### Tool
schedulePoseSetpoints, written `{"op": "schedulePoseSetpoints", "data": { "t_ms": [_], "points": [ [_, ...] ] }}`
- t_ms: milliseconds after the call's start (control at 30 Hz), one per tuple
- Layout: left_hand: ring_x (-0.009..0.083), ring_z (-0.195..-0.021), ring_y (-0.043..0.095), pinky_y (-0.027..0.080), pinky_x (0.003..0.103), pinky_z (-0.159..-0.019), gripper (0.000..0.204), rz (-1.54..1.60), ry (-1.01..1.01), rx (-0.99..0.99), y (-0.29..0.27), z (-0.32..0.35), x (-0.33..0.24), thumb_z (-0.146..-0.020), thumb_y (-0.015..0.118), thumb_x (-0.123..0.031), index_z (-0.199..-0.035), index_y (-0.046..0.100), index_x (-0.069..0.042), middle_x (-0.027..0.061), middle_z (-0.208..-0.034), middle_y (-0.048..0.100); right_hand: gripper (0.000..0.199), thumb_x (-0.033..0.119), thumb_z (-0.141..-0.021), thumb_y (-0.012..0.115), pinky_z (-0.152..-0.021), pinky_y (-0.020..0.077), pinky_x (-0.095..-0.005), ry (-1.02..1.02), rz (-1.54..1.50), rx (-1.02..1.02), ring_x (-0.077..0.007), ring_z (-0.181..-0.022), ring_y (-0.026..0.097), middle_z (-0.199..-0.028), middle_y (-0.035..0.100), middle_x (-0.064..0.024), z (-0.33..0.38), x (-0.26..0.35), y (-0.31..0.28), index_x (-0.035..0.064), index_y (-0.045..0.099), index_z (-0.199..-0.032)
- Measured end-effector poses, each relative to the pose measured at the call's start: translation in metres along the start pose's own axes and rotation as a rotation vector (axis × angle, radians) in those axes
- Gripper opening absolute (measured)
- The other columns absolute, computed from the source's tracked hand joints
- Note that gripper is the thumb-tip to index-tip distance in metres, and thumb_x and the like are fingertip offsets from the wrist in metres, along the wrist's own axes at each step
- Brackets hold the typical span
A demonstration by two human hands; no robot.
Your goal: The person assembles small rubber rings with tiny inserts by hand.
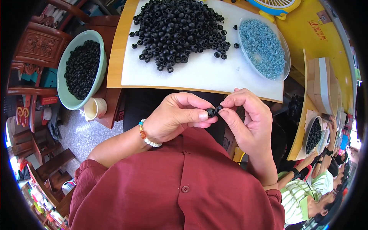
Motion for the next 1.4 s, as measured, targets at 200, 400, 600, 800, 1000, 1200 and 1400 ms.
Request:
{"op": "schedulePoseSetpoints", "data": {
  "t_ms": [200,400,600,800,1000,1200,1400],
  "points": [
    [0.0241,-0.090,0.066,0.056,0.032,-0.078,0.018,0.010,-0.007,-0.009,0.000,0.000,0.001,-0.082,0.063,0.002,-0.100,0.064,0.000,0.0157,-0.098,0.065,0.012,-0.004,-0.072,0.068,-0.060,0.0455,-0.0244,-0.050,0.037,0.008,-0.0149,-0.063,0.057,-0.076,0.061,-0.0066,0.000,0.005,0.002,0.0010,0.059,-0.080],
    [0.0241,-0.090,0.066,0.057,0.032,-0.078,0.017,0.046,-0.022,-0.040,-0.004,0.000,0.003,-0.083,0.062,0.001,-0.100,0.063,-0.001,0.0149,-0.097,0.065,0.009,0.003,-0.074,0.067,-0.097,0.0362,-0.0450,-0.097,0.270,0.006,-0.0168,-0.071,0.062,-0.078,0.064,-0.0046,0.004,0.011,0.004,0.0048,0.062,-0.081],
    [0.0205,-0.089,0.064,0.056,0.034,-0.080,0.017,0.056,-0.055,-0.062,-0.011,0.000,0.011,-0.083,0.063,-0.003,-0.100,0.064,-0.003,0.0099,-0.097,0.065,0.022,0.007,-0.066,0.077,-0.099,0.0353,-0.0458,-0.185,0.461,-0.019,-0.0176,-0.075,0.064,-0.078,0.065,-0.0047,0.008,0.018,0.010,0.0064,0.064,-0.083],
    [0.0188,-0.088,0.064,0.056,0.032,-0.080,0.015,0.070,-0.063,-0.120,-0.013,0.002,0.013,-0.082,0.064,-0.001,-0.097,0.065,-0.001,0.0101,-0.095,0.065,0.027,0.007,-0.064,0.079,-0.102,0.0337,-0.0477,-0.216,0.449,-0.056,-0.0163,-0.070,0.064,-0.081,0.065,-0.0041,0.014,0.008,0.015,0.0064,0.063,-0.085],
    [0.0194,-0.089,0.064,0.055,0.034,-0.083,0.014,0.047,-0.034,-0.114,-0.017,0.002,0.015,-0.083,0.064,-0.002,-0.097,0.065,-0.003,0.0093,-0.095,0.065,0.026,0.006,-0.067,0.077,-0.101,0.0342,-0.0487,-0.170,0.417,-0.027,-0.0175,-0.070,0.064,-0.082,0.066,-0.0049,0.014,0.005,0.018,0.0058,0.061,-0.088],
    [0.0203,-0.090,0.064,0.054,0.035,-0.084,0.014,0.090,-0.030,-0.114,-0.013,0.002,0.014,-0.084,0.062,-0.003,-0.098,0.066,-0.005,0.0091,-0.095,0.066,0.022,0.007,-0.073,0.070,-0.099,0.0352,-0.0516,-0.233,0.425,-0.094,-0.0194,-0.074,0.063,-0.082,0.063,-0.0037,0.019,0.001,0.023,0.0057,0.059,-0.091],
    [0.0199,-0.089,0.064,0.055,0.033,-0.083,0.012,0.111,-0.043,-0.140,-0.020,0.002,0.020,-0.084,0.061,-0.002,-0.096,0.065,-0.003,0.0096,-0.095,0.065,0.018,0.007,-0.076,0.069,-0.100,0.0349,-0.0488,-0.303,0.431,-0.083,-0.0211,-0.074,0.064,-0.081,0.064,-0.0064,0.021,0.002,0.027,0.0036,0.059,-0.090]
  ]
}}
Point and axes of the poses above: each hand's wrist, its own z-axis away from the middle knuckle, its own y-axis out of the palm, x = y × z, the point moved 8 cm from there along -z, towards the middle knuckle
